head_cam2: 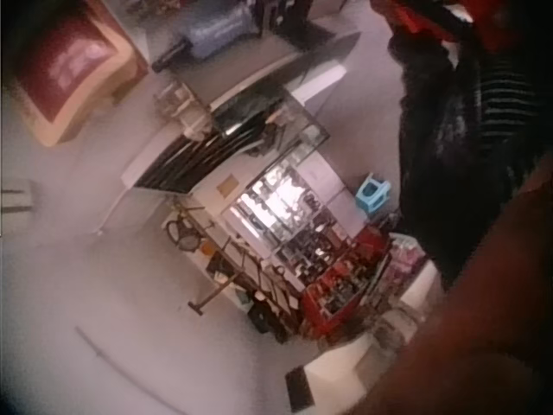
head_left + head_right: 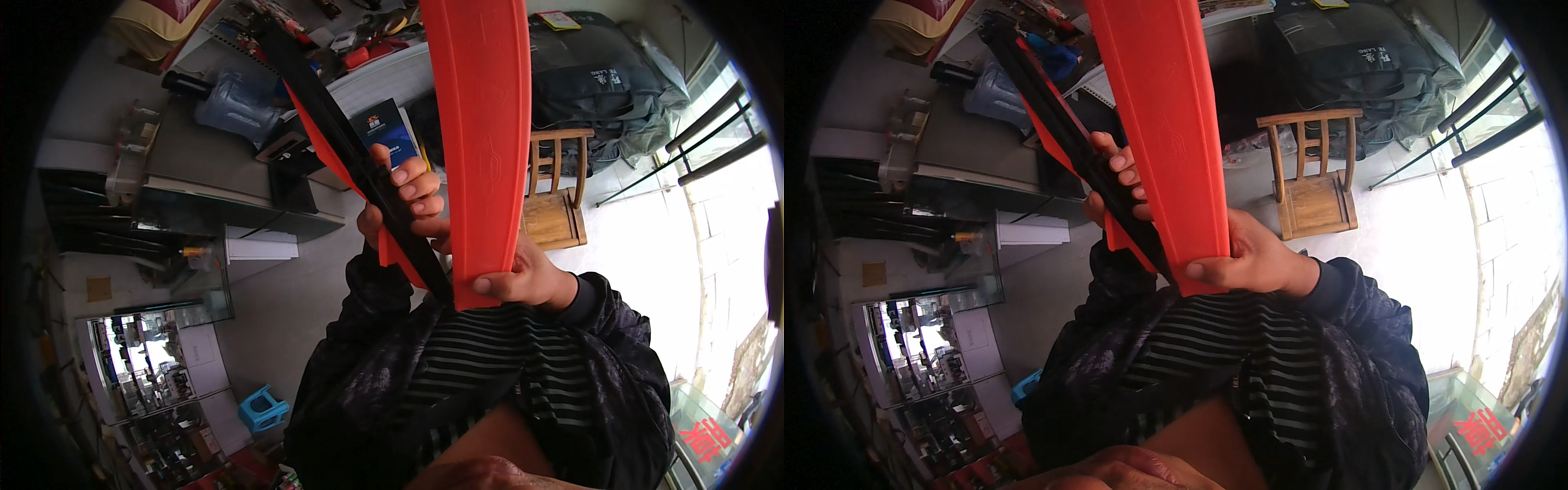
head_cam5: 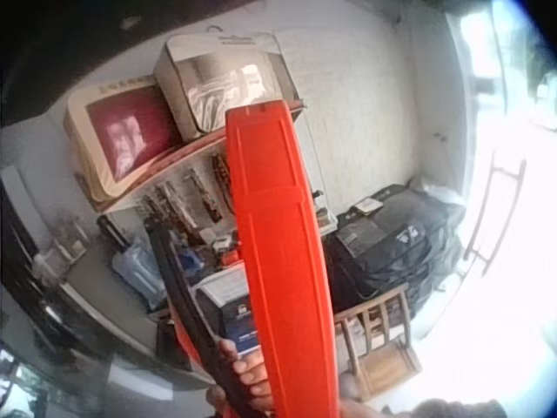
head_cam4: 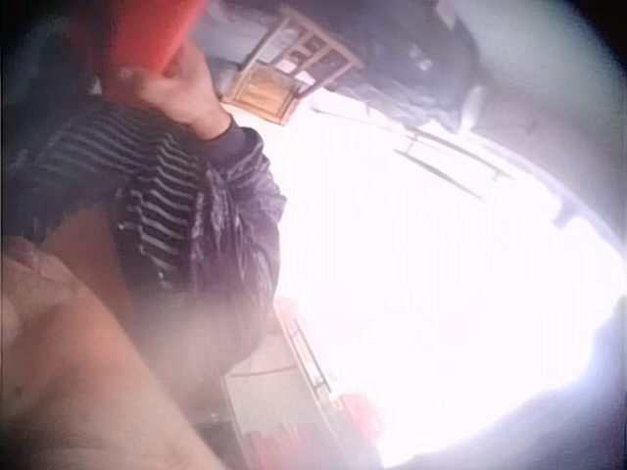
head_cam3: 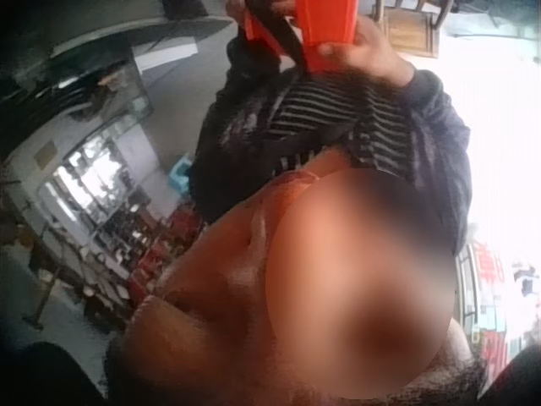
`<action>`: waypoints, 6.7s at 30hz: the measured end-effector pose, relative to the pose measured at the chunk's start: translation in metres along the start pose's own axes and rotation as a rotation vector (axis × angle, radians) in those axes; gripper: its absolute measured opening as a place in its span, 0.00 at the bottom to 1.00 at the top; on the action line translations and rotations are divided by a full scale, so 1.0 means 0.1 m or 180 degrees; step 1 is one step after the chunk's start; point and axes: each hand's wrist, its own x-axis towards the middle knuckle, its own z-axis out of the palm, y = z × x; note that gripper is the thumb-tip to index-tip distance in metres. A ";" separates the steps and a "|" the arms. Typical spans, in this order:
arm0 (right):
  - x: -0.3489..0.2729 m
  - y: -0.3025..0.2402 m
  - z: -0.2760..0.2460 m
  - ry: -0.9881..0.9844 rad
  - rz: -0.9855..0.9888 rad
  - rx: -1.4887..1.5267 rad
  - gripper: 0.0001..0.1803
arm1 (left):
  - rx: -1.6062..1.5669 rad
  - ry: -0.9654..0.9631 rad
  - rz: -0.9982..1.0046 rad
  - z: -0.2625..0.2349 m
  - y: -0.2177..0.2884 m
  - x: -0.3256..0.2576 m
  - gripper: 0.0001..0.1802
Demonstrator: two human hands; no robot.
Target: The person unfolds a red reflective safety triangle, extends its legs, and inserts a red plastic cover into the frame. The person then secures the cover by fastening a strap around the assembled unit.
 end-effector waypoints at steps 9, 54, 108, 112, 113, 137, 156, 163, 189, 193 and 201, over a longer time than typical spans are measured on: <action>-0.05 0.12 0.01 0.0134 0.0024 0.0228 0.41 | -0.0102 -0.0038 -0.0056 -0.04 0.04 -0.04 0.41; 0.21 -0.76 -1.27 0.2098 -0.1346 -0.0226 0.39 | 0.3716 0.1312 -0.1486 0.00 0.25 0.08 0.29; 0.30 -0.32 -1.25 0.1278 -0.0991 0.0439 0.36 | 0.4338 0.0576 -0.3325 0.04 0.06 0.11 0.50; 0.31 -0.18 -1.16 0.1357 -0.0748 0.0565 0.37 | 0.4284 0.0608 -0.3204 0.05 0.05 0.09 0.49; 0.31 -0.13 -1.13 0.1348 -0.0689 0.0605 0.37 | 0.4278 0.0633 -0.3135 0.04 0.04 0.09 0.48; 0.30 0.74 -0.91 0.1830 0.0236 -0.0003 0.36 | 0.2597 0.1448 -0.2924 -0.33 -0.02 -0.14 0.44; 0.32 0.85 -1.05 0.1768 0.0274 0.0814 0.41 | 0.1965 0.2032 -0.2662 -0.20 -0.08 -0.35 0.35; 0.32 0.79 -1.05 0.1659 0.0245 0.0701 0.40 | 0.1773 0.1925 -0.2575 -0.20 -0.07 -0.31 0.31; 0.28 0.72 -1.21 0.1432 -0.0254 0.0881 0.35 | 0.0913 0.2027 -0.2499 -0.33 0.03 -0.44 0.63; 0.27 0.70 -1.26 0.1413 -0.0221 0.0796 0.35 | 0.1243 0.2026 -0.2116 -0.23 0.03 -0.38 0.56; 0.24 0.73 -1.30 0.1591 -0.0248 0.0787 0.32 | 0.5682 0.0784 -0.1869 0.08 -0.07 -0.35 0.39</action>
